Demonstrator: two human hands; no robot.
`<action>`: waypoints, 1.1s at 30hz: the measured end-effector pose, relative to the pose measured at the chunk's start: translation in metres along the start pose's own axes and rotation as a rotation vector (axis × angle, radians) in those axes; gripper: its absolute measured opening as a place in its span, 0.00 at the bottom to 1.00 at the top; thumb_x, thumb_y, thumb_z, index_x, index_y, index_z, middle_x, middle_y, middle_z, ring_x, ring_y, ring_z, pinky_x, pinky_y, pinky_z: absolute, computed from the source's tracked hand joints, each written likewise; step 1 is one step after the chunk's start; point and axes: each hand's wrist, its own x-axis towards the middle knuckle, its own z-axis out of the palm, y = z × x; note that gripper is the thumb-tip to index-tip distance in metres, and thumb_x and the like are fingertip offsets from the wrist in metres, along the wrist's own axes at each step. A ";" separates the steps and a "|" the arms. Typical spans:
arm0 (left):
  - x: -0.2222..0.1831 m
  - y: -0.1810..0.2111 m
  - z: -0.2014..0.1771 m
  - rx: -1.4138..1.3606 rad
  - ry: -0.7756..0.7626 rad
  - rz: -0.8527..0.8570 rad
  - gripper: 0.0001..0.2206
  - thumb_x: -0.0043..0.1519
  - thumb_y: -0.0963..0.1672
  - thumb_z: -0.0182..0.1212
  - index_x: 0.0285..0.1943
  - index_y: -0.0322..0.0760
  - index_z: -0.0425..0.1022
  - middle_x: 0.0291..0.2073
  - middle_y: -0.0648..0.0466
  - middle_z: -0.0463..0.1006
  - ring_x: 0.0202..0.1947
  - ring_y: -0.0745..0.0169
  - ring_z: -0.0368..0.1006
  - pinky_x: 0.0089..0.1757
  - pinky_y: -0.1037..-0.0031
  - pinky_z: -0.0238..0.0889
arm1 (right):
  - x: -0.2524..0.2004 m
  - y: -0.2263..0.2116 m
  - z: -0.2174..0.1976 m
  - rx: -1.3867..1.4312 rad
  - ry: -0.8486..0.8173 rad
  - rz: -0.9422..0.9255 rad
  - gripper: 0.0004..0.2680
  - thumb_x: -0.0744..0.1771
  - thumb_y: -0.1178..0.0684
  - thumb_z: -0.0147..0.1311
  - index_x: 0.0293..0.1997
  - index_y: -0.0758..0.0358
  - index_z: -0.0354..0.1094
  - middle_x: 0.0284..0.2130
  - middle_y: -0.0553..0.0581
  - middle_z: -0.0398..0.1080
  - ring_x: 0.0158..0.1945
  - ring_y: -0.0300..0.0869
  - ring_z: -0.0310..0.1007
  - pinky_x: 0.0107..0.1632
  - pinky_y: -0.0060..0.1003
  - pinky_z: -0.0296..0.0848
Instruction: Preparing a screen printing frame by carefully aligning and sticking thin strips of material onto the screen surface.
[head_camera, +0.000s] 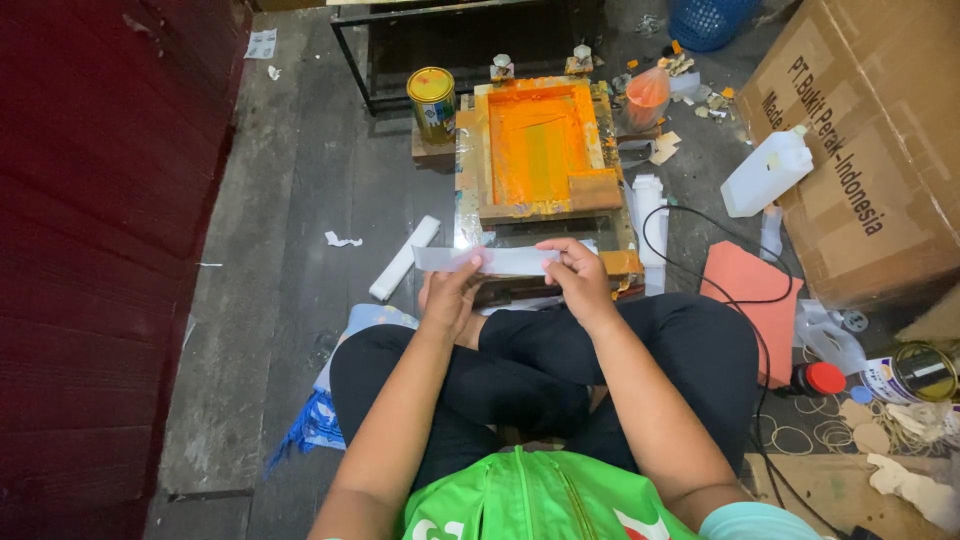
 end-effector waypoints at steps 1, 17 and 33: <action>0.003 -0.001 -0.003 0.000 -0.001 0.001 0.17 0.57 0.38 0.73 0.55 0.30 0.77 0.40 0.52 0.82 0.38 0.62 0.78 0.50 0.67 0.74 | -0.002 -0.006 -0.001 0.000 0.000 -0.002 0.10 0.66 0.60 0.53 0.50 0.60 0.76 0.16 0.55 0.69 0.26 0.35 0.67 0.36 0.27 0.67; 0.038 -0.011 -0.045 -0.036 -0.016 0.087 0.09 0.58 0.40 0.71 0.46 0.34 0.79 0.32 0.52 0.82 0.33 0.64 0.80 0.45 0.74 0.74 | 0.004 -0.012 -0.038 0.422 0.171 0.175 0.11 0.64 0.62 0.54 0.51 0.68 0.74 0.22 0.51 0.65 0.25 0.35 0.72 0.35 0.28 0.76; 0.048 -0.022 -0.053 0.016 -0.023 0.133 0.10 0.57 0.39 0.71 0.47 0.34 0.78 0.32 0.51 0.83 0.31 0.67 0.80 0.40 0.79 0.74 | 0.007 -0.005 -0.048 0.473 0.264 0.196 0.11 0.63 0.62 0.61 0.50 0.70 0.75 0.18 0.46 0.54 0.21 0.29 0.60 0.34 0.26 0.71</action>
